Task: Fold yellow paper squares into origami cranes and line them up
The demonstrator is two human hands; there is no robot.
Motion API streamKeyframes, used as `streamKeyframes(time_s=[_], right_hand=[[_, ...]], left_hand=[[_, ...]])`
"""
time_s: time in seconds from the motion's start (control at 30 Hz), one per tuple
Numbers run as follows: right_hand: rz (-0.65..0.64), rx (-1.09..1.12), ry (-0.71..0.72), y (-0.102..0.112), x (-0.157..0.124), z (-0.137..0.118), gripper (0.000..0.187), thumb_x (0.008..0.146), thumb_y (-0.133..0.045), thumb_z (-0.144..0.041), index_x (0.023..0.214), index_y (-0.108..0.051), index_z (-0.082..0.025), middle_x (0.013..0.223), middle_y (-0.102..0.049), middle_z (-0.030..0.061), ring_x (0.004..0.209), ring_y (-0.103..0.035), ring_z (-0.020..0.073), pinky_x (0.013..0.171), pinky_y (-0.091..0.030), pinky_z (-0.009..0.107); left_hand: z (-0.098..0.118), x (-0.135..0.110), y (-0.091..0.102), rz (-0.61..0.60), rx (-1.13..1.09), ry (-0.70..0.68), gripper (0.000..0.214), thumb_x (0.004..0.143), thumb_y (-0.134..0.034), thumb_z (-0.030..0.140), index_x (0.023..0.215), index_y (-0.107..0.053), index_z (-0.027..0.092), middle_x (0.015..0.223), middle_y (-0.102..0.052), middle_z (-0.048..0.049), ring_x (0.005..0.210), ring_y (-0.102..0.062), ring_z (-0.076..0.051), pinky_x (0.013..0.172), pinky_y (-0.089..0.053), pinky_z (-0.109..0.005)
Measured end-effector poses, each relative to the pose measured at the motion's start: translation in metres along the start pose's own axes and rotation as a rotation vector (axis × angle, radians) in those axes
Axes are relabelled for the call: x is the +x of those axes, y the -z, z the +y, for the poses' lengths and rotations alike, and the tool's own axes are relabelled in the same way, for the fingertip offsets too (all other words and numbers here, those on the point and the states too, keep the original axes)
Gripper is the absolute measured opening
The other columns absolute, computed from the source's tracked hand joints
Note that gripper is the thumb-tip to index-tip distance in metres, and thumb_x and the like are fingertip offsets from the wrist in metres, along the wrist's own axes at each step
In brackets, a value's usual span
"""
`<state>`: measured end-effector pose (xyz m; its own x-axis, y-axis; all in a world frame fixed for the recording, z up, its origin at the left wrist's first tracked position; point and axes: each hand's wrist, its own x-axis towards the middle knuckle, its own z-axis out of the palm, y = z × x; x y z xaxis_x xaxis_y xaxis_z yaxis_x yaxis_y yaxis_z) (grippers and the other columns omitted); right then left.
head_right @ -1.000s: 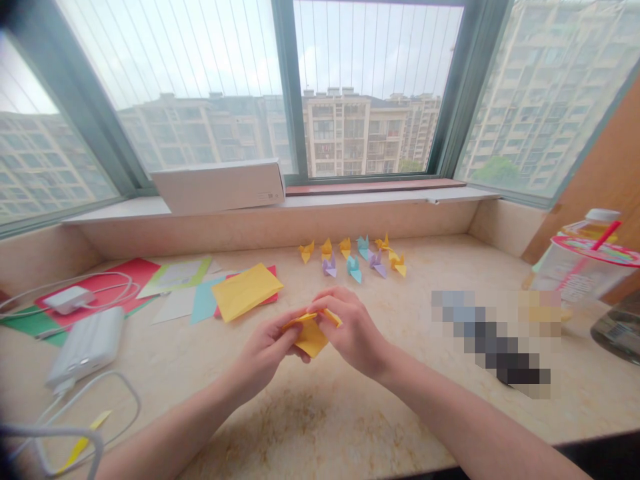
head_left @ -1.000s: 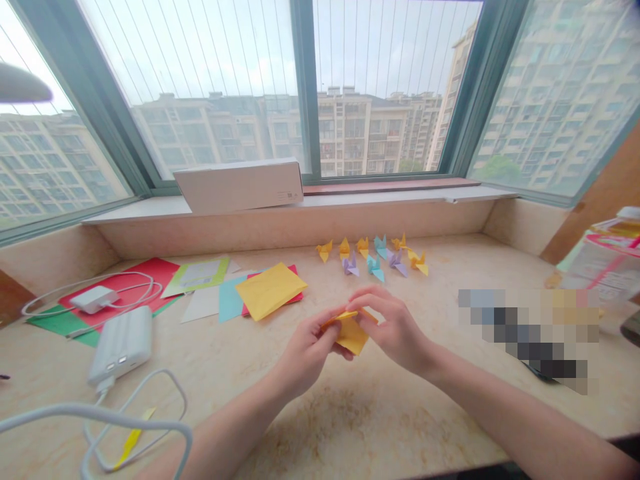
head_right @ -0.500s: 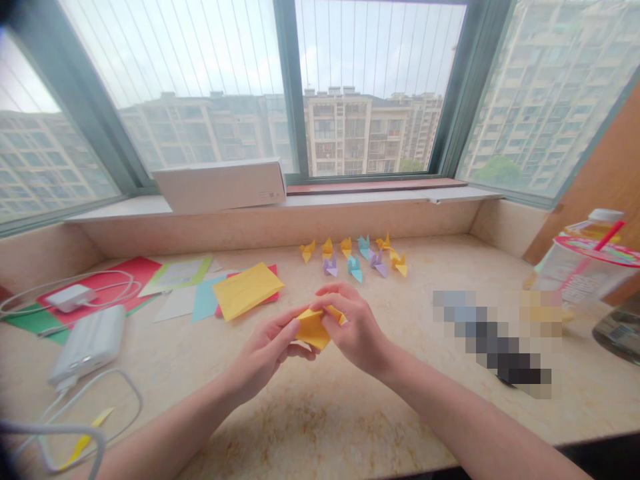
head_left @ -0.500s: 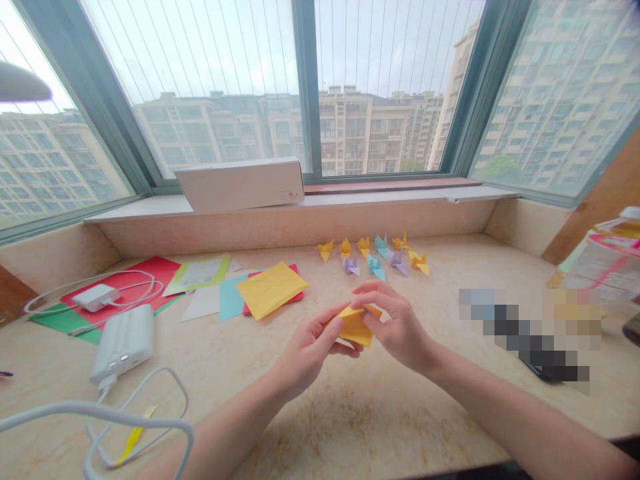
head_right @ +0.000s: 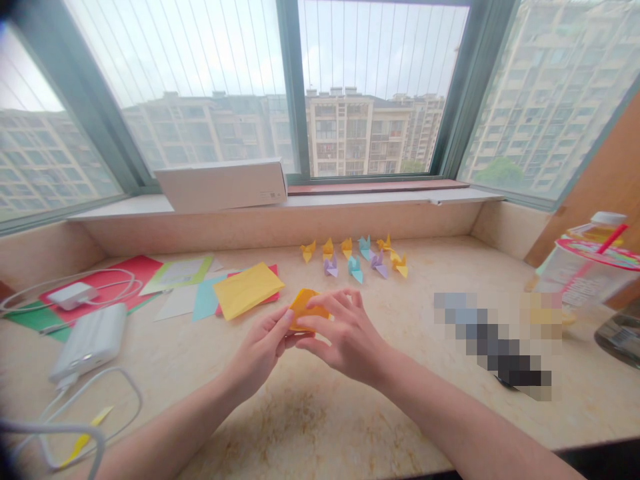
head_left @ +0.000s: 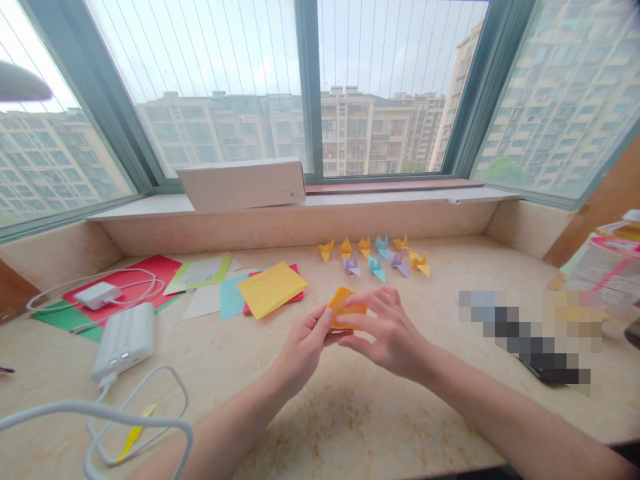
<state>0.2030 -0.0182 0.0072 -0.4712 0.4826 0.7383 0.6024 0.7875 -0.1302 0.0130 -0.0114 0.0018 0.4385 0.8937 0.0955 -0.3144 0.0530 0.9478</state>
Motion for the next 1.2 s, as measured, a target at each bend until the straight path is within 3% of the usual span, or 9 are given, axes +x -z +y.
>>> streamKeyframes(time_s=[0.13,0.3,0.47,0.6,0.73,0.87,0.97,1.07,1.2], right_hand=[[0.008,0.001,0.03,-0.0008,0.0012,0.0007,0.02,0.097,-0.059,-0.017,0.11,-0.07,-0.026,0.106,-0.074,0.0027,0.096,-0.064,0.0203,0.092,-0.032,0.043],[0.053,0.106,0.039,-0.004,0.0006,0.0012,0.015,0.097,-0.057,-0.011,0.102,-0.067,-0.021,0.098,-0.077,0.0021,0.087,-0.069,0.0165,0.09,-0.038,0.039],[0.105,0.248,-0.086,-0.0093,-0.0034,0.0019,0.007,0.092,-0.064,-0.015,0.089,-0.066,-0.021,0.101,-0.075,0.0062,0.096,-0.07,0.0206,0.086,-0.049,0.036],[0.074,0.345,-0.214,-0.01,-0.004,-0.0012,0.009,0.091,-0.066,-0.021,0.082,-0.066,-0.022,0.107,-0.074,0.0077,0.103,-0.069,0.0239,0.09,-0.052,0.04],[0.069,0.41,-0.319,-0.0103,-0.0038,-0.004,0.008,0.096,-0.057,-0.024,0.092,-0.064,-0.023,0.112,-0.074,0.0078,0.108,-0.069,0.0239,0.093,-0.053,0.041],[0.098,0.391,-0.372,-0.0092,-0.0056,-0.0031,0.015,0.101,-0.047,-0.025,0.11,-0.059,-0.023,0.113,-0.074,0.0091,0.101,-0.072,0.0216,0.085,-0.057,0.036],[0.063,0.37,-0.285,-0.0084,-0.0074,-0.0015,0.02,0.102,-0.043,-0.024,0.117,-0.056,-0.024,0.116,-0.073,0.0108,0.103,-0.071,0.0212,0.087,-0.057,0.035],[-0.025,0.388,-0.102,-0.0086,-0.0076,-0.0012,0.018,0.102,-0.042,-0.021,0.117,-0.053,-0.024,0.123,-0.07,0.0122,0.114,-0.067,0.0215,0.096,-0.054,0.038],[-0.054,0.363,0.01,-0.0086,-0.0047,-0.0022,0.016,0.1,-0.046,-0.016,0.113,-0.051,-0.023,0.125,-0.069,0.0121,0.117,-0.064,0.021,0.099,-0.052,0.04]], left_hand=[[-0.0014,-0.0009,0.0003,-0.039,-0.015,0.0,0.037,0.094,-0.062,0.042,0.119,-0.069,0.016,0.121,-0.07,-0.0137,0.108,-0.068,-0.029,0.094,-0.053,-0.042],[-0.0016,-0.0017,0.0004,-0.034,-0.036,-0.031,0.035,0.095,-0.061,0.042,0.121,-0.066,0.021,0.129,-0.066,-0.0109,0.115,-0.064,-0.028,0.095,-0.054,-0.044],[-0.0015,-0.0014,-0.0001,-0.034,-0.05,-0.064,0.039,0.095,-0.059,0.045,0.127,-0.061,0.023,0.131,-0.064,-0.0106,0.112,-0.065,-0.027,0.092,-0.056,-0.044],[-0.0029,0.0006,0.0016,-0.003,0.001,-0.069,0.04,0.094,-0.061,0.045,0.126,-0.059,0.022,0.127,-0.065,-0.0111,0.105,-0.067,-0.025,0.089,-0.057,-0.042],[-0.0033,0.0027,0.0025,0.002,0.009,-0.088,0.049,0.09,-0.064,0.051,0.127,-0.057,0.02,0.128,-0.064,-0.0135,0.103,-0.068,-0.026,0.083,-0.058,-0.04],[-0.0013,0.0033,0.0017,0.014,0.037,-0.078,0.05,0.085,-0.071,0.048,0.124,-0.057,0.019,0.126,-0.064,-0.0138,0.101,-0.068,-0.027,0.082,-0.058,-0.039],[0.0,0.0025,0.0026,0.031,0.059,-0.058,0.053,0.084,-0.074,0.041,0.127,-0.054,0.019,0.121,-0.068,-0.0131,0.101,-0.068,-0.026,0.083,-0.056,-0.038],[0.0001,0.0013,0.0051,0.093,0.078,-0.043,0.059,0.08,-0.078,0.033,0.131,-0.053,0.018,0.116,-0.07,-0.0123,0.101,-0.068,-0.025,0.087,-0.052,-0.035],[0.0002,0.0004,0.0068,0.153,0.107,-0.065,0.059,0.077,-0.078,0.023,0.131,-0.056,0.018,0.122,-0.068,-0.012,0.11,-0.064,-0.027,0.094,-0.049,-0.036]])
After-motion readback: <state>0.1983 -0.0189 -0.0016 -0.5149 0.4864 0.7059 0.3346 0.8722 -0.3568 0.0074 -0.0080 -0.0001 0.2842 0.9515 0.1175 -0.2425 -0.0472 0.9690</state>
